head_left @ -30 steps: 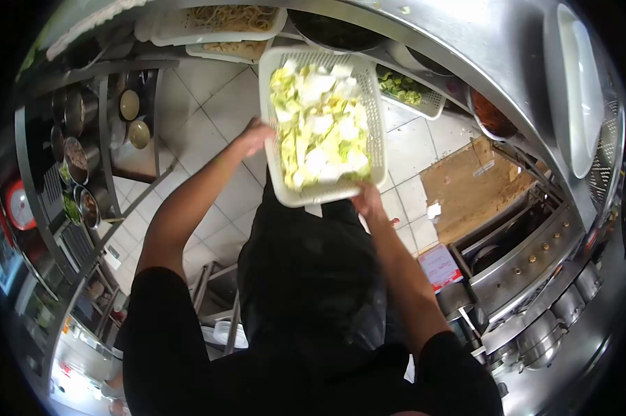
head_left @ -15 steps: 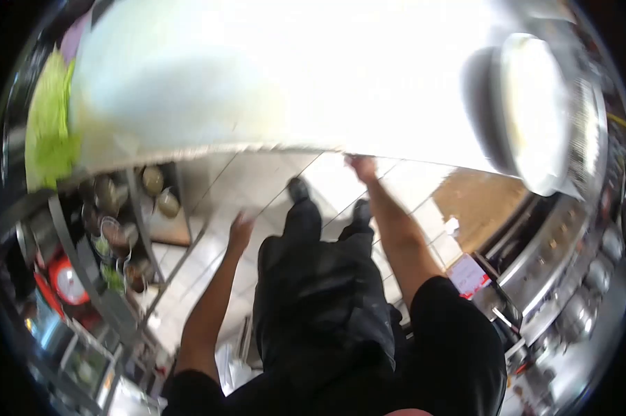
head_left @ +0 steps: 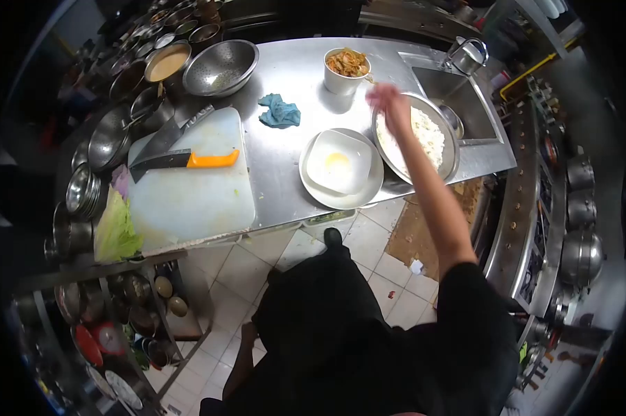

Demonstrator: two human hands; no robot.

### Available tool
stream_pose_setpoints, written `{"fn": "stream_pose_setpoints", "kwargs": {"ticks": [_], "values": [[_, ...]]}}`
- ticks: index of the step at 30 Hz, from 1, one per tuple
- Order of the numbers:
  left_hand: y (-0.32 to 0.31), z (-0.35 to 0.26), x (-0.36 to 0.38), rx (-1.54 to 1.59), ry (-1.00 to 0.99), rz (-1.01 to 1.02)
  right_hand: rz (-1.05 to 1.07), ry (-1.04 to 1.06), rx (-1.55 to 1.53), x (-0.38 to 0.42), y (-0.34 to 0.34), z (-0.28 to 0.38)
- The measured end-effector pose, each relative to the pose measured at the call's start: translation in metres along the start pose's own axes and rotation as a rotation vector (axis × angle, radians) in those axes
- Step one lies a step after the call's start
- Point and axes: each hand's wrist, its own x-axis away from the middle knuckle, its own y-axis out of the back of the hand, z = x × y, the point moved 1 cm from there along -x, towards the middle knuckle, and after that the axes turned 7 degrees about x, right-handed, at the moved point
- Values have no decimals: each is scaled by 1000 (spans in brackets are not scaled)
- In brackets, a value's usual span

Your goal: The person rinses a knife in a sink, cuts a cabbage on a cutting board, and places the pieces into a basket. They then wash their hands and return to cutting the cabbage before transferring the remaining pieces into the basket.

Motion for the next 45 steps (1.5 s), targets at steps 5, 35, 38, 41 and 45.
{"fn": "stream_pose_setpoints", "kwargs": {"ticks": [5,35,38,41,45], "values": [[116,-223,36,606,104,-489,204,-101,847,-214,70,-99],[272,-474,-19,1981,-356,-867,1205,-129,58,3,-87,124],[155,-356,98,1505,-301,-1416,1344,-120,-128,101,-110,108],[54,-328,270,699,344,-1461,1597,-379,-154,199,-126,73],[-97,-243,395,1983,120,-2345,1734,-482,53,294,-144,61]]}}
